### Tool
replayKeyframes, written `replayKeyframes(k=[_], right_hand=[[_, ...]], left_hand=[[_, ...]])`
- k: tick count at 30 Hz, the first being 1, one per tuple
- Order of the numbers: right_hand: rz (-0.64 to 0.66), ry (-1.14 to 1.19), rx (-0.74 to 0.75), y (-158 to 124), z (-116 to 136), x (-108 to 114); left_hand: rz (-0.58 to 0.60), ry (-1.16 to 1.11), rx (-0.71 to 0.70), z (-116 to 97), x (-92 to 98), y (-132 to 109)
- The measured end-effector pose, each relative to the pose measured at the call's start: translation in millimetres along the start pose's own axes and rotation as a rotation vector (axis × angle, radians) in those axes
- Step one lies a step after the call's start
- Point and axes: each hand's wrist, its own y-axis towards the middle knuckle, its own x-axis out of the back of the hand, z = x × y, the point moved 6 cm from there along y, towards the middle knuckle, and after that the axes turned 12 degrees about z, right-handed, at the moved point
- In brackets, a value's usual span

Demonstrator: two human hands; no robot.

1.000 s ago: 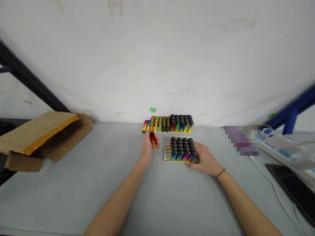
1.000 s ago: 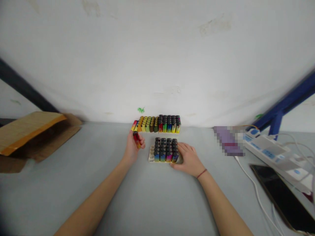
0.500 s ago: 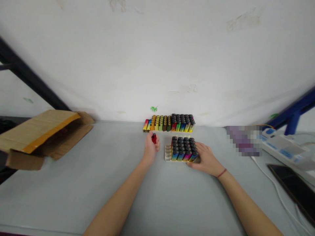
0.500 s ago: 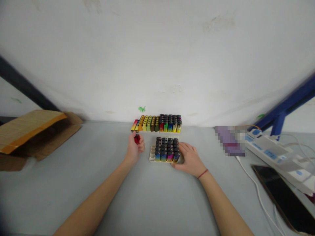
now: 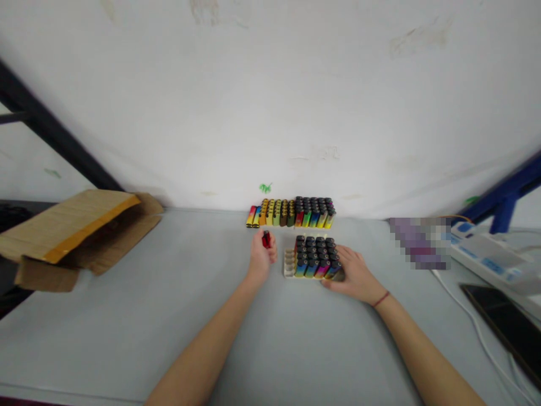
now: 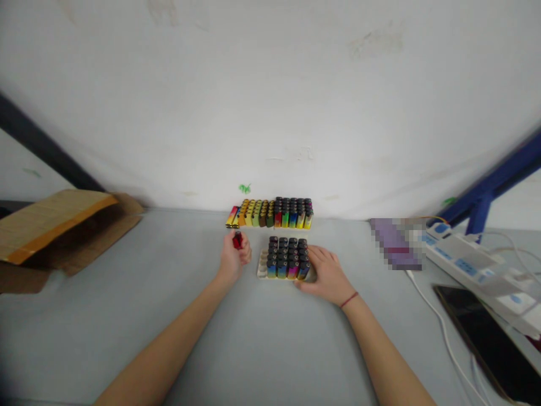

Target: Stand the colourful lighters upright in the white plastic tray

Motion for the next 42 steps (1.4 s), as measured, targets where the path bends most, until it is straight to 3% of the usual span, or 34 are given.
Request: replayKeyframes(k=[8,13,18,27,36,42], right_hand=[[0.018,-0.005,-0.009,1,0,0],[0.023,-0.006,-0.012,1,-1,-1],[0.016,-0.007,-0.013,0,0,0],[0.008,-0.013,-0.014,0,-1,-1],[0.005,-0.022,-0.015,0,-1,0],[0.014,-0.018,-0.013,1,0,0]], left_hand=[[-0.024,-0.004,-0.037,1,3.0,-1],[0.020,0.085,-0.125,-3,4.8,2],[-0.022,0.145,-0.246,-9,7.1,2],[-0.064,-0.012,-0.026,-3,7.4,-1],[-0.124,0.070,-0.139,-9,9.3,-3],[-0.048,0.106,-0.146,-2,8.8,2]])
